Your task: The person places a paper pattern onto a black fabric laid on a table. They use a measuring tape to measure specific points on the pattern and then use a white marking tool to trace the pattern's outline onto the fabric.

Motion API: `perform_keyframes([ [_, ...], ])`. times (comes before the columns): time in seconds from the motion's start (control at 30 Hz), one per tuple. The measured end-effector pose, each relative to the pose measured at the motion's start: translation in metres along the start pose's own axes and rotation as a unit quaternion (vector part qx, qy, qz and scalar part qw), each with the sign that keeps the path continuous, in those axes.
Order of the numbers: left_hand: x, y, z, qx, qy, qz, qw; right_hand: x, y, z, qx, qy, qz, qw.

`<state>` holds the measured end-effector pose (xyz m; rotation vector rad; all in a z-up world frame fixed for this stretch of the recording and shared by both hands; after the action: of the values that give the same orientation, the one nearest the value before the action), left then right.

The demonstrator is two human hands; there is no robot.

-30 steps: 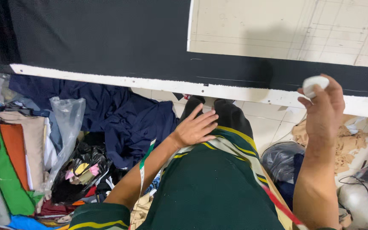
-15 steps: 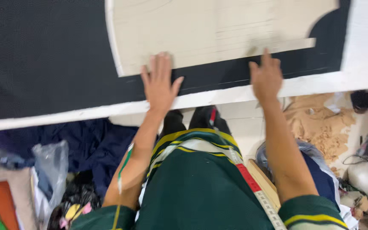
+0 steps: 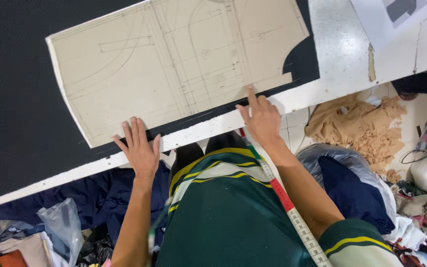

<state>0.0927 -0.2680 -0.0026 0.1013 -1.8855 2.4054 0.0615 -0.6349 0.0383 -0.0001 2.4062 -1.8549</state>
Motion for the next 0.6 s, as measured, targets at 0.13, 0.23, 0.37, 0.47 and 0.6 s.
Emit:
perform_keyframes([
  [0.13,0.001,0.005,0.012,0.022,-0.028,0.004,0.999,0.016,-0.024,0.060,0.016,0.051,0.067,0.996],
  [0.23,0.002,0.006,0.016,0.024,-0.037,0.007,0.999,0.016,-0.023,0.074,0.038,0.038,0.065,0.996],
  [0.37,-0.003,0.011,0.018,-0.004,-0.056,-0.004,0.998,0.011,-0.012,0.086,0.020,0.051,0.020,0.998],
  [0.47,-0.006,0.013,0.021,0.014,-0.065,-0.002,0.998,0.008,-0.011,0.092,-0.009,0.080,0.026,0.996],
  [0.6,-0.005,0.017,0.022,0.017,-0.068,0.008,0.998,0.008,-0.010,0.092,-0.014,0.087,0.019,0.996],
])
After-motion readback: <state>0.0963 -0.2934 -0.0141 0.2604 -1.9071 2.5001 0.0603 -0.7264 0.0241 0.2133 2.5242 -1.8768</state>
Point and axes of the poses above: each hand's wrist, its own x-axis away from the middle knuckle, its own y-axis out of the palm, z = x × y, the point moved 10 cm from there along -x, towards the middle knuckle, and after that the axes turned 14 degrees about -y, right-handed, at the moved point
